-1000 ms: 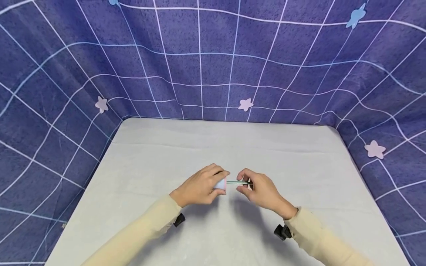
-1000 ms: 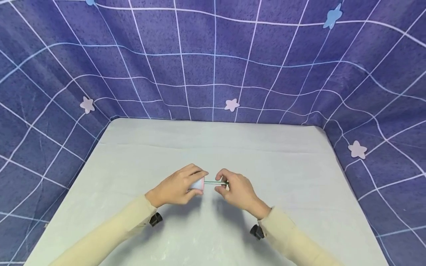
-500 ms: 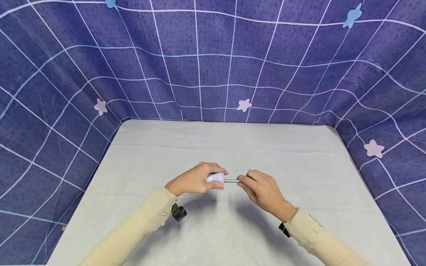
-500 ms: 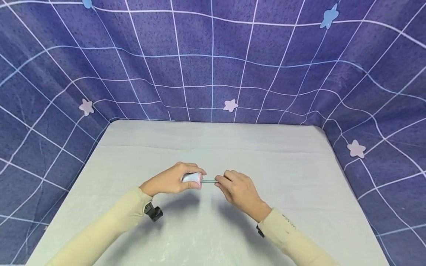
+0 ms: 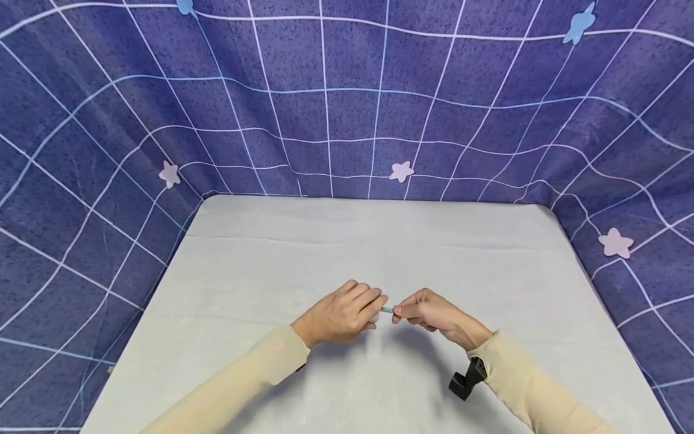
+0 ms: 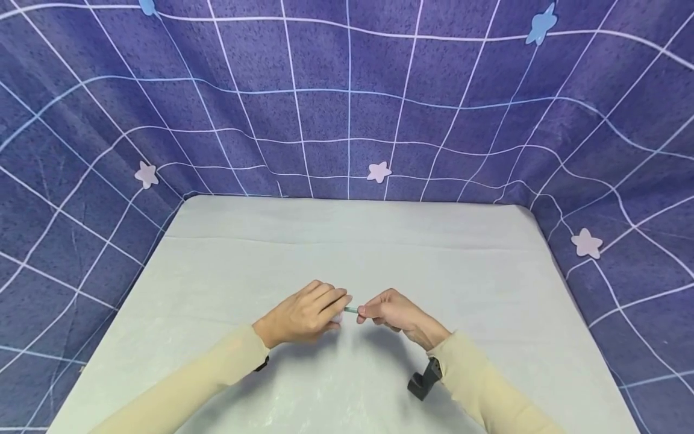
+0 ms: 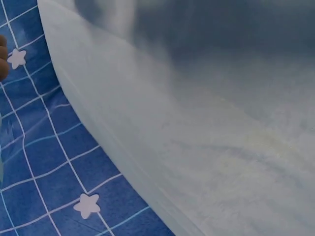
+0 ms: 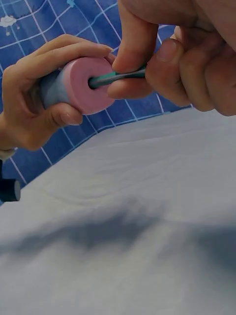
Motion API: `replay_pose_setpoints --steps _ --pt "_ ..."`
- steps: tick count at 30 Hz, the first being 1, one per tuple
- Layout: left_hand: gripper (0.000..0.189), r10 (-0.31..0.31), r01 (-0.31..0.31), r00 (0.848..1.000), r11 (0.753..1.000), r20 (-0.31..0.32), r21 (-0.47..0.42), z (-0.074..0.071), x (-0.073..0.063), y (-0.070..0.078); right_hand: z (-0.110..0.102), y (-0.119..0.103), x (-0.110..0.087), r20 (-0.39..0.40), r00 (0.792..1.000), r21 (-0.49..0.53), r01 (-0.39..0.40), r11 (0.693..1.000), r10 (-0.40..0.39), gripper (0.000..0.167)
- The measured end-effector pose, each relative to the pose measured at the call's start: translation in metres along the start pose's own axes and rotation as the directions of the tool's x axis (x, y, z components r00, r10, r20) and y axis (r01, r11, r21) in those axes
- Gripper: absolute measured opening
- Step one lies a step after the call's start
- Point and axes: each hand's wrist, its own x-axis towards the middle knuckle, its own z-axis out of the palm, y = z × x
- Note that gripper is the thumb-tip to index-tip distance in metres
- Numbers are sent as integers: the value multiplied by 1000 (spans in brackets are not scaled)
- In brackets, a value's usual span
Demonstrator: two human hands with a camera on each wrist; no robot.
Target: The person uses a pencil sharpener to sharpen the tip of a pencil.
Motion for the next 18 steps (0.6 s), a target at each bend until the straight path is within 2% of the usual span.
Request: replay_pose_setpoints --steps 3,5,6,7,8,9,10,11,12,14,15,16,17,18 --pt "39 -55 57 998 996 37 -70 -2 -1 -3 2 -1 1 -56 996 -102 61 993 -67 27" --pt "46 -109 119 992 981 69 -151 -4 -1 -7 5 -4 1 -122 979 -233 131 964 -162 23" --pt "48 -145 160 986 967 88 -199 -6 -1 -9 6 -5 0 -151 961 -311 177 934 -232 20" --pt "49 -181 204 977 947 113 -249 -7 0 -12 8 -5 0 -176 932 -396 228 890 -317 15" --pt "49 -222 256 965 918 143 -302 -10 1 -15 9 -5 0 -187 890 -489 282 826 -415 11" --pt "49 -259 308 949 882 178 -356 -12 2 -17 11 -4 -1 -189 837 -582 325 745 -513 8" --pt "49 -297 366 928 837 224 -406 -14 3 -20 11 -3 -1 -181 771 -674 355 648 -610 8" --pt "48 -328 418 907 786 265 -455 -17 5 -23 12 -1 0 -152 699 -761 369 534 -699 8" --pt "47 -354 472 880 728 318 -497 -20 7 -26 12 0 1 -107 620 -832 372 411 -778 7" --pt "45 -381 560 828 597 412 -574 -24 10 -32 11 2 3 -1 456 -929 328 169 -890 14" --pt "43 -382 593 805 530 453 -606 -27 11 -34 10 2 5 50 376 -952 298 69 -925 18" --pt "41 -380 621 784 461 491 -634 -29 13 -36 9 2 7 98 300 -964 267 -15 -949 22" --pt "39 -374 640 767 395 521 -659 -30 14 -38 9 1 8 139 230 -968 237 -83 -963 26" --pt "37 -368 652 755 335 543 -680 -31 15 -39 8 0 9 169 170 -968 215 -131 -971 27"
